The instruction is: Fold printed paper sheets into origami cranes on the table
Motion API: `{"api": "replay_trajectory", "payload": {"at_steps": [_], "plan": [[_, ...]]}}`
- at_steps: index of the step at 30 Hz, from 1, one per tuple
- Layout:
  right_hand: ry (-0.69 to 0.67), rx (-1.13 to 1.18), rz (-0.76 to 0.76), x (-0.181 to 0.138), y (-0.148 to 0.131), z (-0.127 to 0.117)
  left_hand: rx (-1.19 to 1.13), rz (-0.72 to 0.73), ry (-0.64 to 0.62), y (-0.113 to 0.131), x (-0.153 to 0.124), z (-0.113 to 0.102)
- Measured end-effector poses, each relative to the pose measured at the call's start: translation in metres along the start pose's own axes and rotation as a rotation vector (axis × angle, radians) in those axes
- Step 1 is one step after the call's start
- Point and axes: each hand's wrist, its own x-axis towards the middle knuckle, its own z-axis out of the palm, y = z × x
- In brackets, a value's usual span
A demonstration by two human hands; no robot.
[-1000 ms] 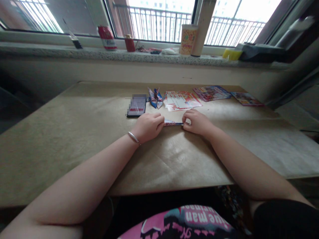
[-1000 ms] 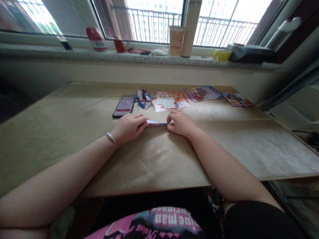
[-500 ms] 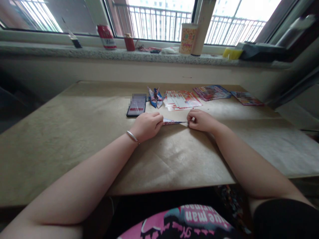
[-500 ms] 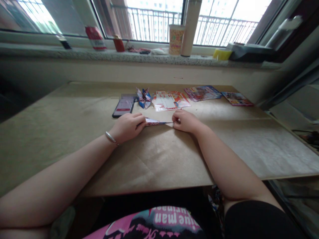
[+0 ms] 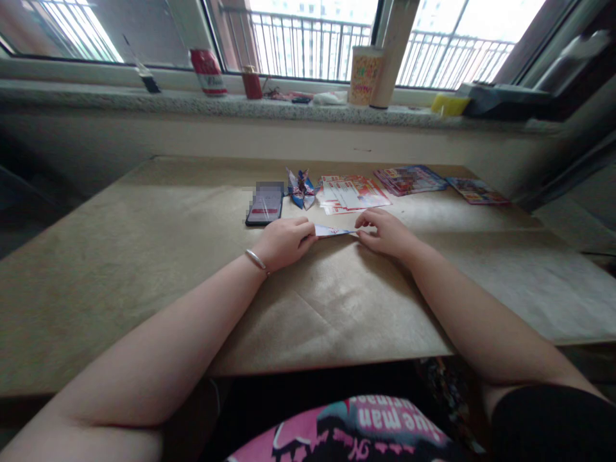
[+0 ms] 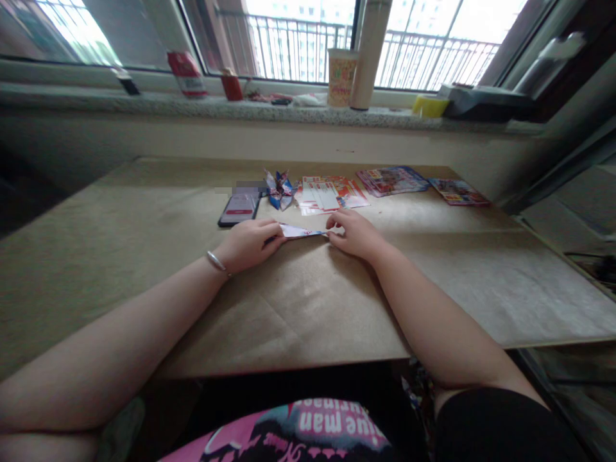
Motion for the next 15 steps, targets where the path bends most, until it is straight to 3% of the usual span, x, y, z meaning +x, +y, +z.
{"api": "replay_trajectory", "payload": {"at_steps": [7,15], "plan": [[0.004,0.041,-0.129,0.004,-0.033,0.017,-0.053,0.066,0.046,0.007,0.001,0.003],[0.012,-0.077,-0.105,0.005,-0.055,0.026,-0.014,0.061,0.121,0.015,0.005,0.005]]}}
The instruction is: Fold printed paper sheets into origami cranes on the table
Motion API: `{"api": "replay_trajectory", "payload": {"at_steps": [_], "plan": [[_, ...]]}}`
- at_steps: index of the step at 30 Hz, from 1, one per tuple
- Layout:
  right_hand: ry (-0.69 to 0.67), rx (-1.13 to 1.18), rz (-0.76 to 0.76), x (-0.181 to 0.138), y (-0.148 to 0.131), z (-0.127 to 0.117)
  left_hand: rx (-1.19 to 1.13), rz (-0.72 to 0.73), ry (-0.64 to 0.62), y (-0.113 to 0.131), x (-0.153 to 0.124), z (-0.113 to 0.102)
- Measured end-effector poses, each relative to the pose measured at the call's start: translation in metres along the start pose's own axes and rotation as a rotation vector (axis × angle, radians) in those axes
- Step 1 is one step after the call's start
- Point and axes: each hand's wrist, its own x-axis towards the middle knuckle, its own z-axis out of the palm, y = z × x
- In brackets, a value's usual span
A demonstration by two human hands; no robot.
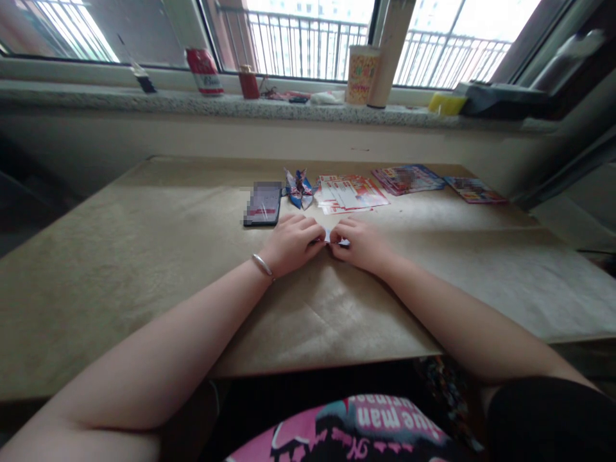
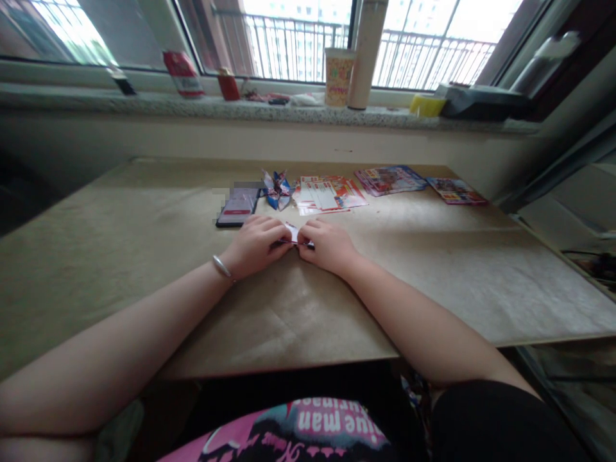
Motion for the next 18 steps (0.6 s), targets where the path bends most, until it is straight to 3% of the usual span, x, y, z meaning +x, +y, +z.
{"api": "replay_trajectory", "payload": {"at_steps": [9,18], "plan": [[-0.058,-0.076,-0.086,-0.001,0.008,-0.007,-0.085,-0.011,-0.055,0.001,0.000,0.004],[-0.078,-0.055,-0.063,-0.006,0.030,-0.021,-0.114,-0.009,-0.068,-0.009,-0.003,0.004]]}}
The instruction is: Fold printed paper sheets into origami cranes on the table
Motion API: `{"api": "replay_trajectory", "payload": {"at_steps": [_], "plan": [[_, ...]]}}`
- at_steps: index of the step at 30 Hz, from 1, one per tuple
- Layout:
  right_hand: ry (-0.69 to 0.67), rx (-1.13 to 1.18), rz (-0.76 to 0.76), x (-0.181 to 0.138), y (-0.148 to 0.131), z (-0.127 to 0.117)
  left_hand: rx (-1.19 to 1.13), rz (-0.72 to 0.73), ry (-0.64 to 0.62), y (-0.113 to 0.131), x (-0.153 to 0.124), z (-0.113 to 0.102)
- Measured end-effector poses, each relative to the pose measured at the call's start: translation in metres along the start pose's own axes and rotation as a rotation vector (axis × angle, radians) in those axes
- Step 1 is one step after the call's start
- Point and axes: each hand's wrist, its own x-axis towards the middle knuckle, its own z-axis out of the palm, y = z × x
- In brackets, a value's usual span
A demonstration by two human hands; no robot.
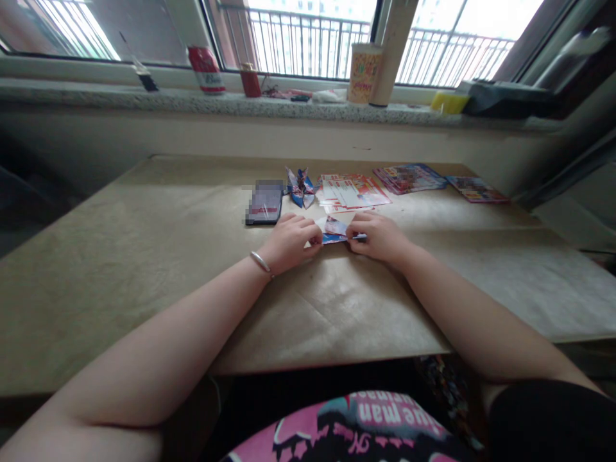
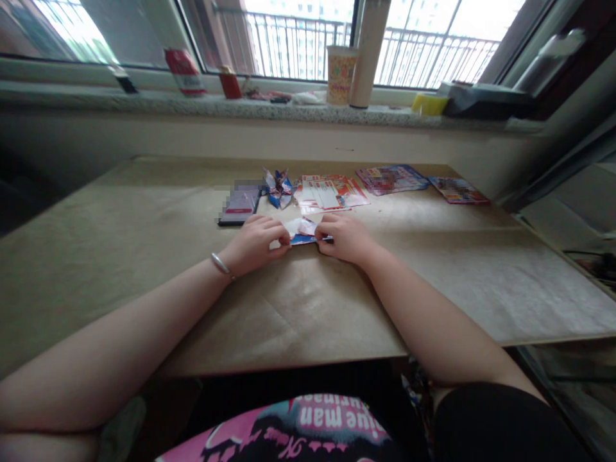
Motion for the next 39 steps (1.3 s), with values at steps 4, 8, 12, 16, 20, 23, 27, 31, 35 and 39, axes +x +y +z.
{"api": "replay_trajectory", "payload": {"at_steps": [4,8,12,16,20,23,27,31,35,39], "plan": [[-0.063,0.017,0.028,-0.005,0.016,-0.002,-0.016,-0.033,0.001,-0.009,-0.002,0.001],[-0.106,0.111,-0.024,-0.006,0.022,0.001,-0.129,-0.068,0.032,-0.012,-0.003,0.001],[-0.115,0.140,-0.118,-0.003,0.016,0.004,-0.196,-0.025,-0.010,-0.009,-0.003,0.001],[-0.113,0.105,-0.138,-0.002,0.012,0.005,-0.131,0.006,-0.142,-0.008,-0.004,0.001],[-0.092,0.039,-0.054,-0.002,0.018,0.005,-0.062,-0.009,-0.198,-0.005,-0.004,-0.001],[-0.084,0.051,0.024,-0.003,0.023,0.007,-0.029,-0.023,-0.185,0.000,-0.004,-0.003],[-0.078,0.071,0.074,-0.003,0.023,0.008,0.001,-0.017,-0.173,0.005,-0.004,-0.005],[-0.098,-0.014,0.148,-0.003,0.011,0.008,0.026,-0.025,-0.162,0.006,-0.003,-0.005],[-0.108,-0.050,0.188,-0.002,-0.002,0.009,0.057,-0.057,-0.153,0.007,-0.002,-0.005],[-0.111,-0.061,0.209,-0.001,-0.010,0.011,0.080,-0.089,-0.133,0.007,-0.002,-0.003]]}}
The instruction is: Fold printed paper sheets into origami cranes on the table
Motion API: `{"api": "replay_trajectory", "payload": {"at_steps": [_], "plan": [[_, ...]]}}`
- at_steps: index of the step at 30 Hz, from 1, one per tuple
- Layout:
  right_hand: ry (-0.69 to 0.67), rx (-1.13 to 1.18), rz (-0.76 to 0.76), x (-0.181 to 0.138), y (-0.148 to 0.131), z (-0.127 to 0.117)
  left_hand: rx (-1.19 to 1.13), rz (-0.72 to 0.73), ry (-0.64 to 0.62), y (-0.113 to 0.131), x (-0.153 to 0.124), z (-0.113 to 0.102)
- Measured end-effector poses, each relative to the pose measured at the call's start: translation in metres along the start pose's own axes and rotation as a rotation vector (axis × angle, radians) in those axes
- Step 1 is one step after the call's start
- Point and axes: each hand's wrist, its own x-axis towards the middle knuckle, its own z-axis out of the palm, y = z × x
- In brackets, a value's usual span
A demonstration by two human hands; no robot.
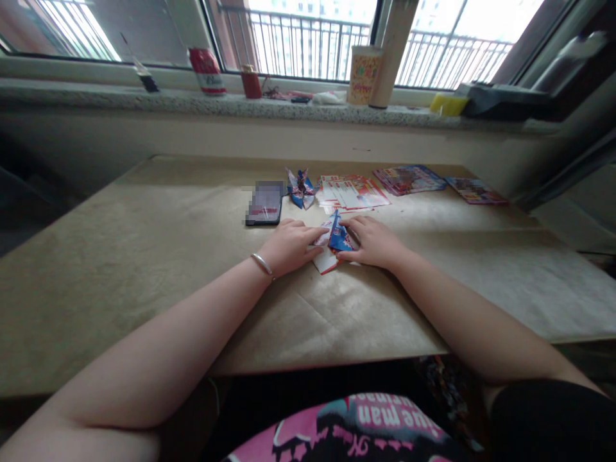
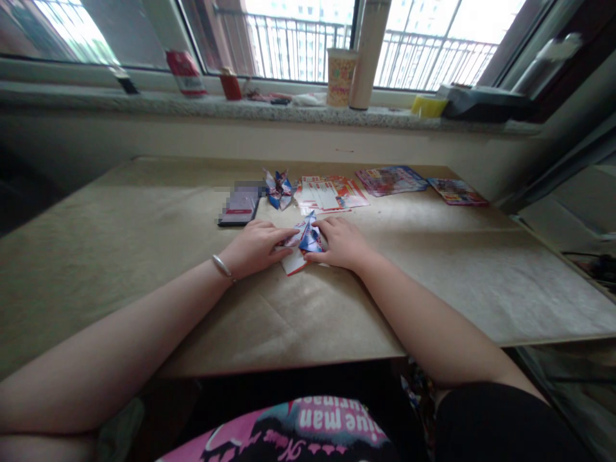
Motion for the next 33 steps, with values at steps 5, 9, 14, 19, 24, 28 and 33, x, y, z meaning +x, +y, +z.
{"api": "replay_trajectory", "payload": {"at_steps": [5,9,14,19,24,28,33], "plan": [[0.003,-0.002,0.025,0.001,-0.003,0.000,0.018,-0.018,0.024,0.000,0.001,0.001],[0.021,-0.016,0.016,0.002,-0.002,-0.003,0.039,-0.021,0.032,-0.001,0.002,0.002],[0.036,-0.028,0.027,0.004,0.001,-0.003,-0.040,-0.023,0.067,-0.003,0.002,0.005],[0.092,0.000,0.119,0.005,0.003,0.000,-0.145,-0.063,0.123,-0.004,0.001,0.006],[0.177,0.063,0.246,0.004,0.003,0.003,-0.164,-0.075,0.158,-0.008,0.001,0.009],[0.195,0.124,0.308,0.003,0.005,0.003,-0.131,-0.054,0.156,-0.011,0.001,0.013],[0.145,0.127,0.322,0.003,0.009,0.001,-0.047,-0.080,0.139,-0.010,0.000,0.009]]}}
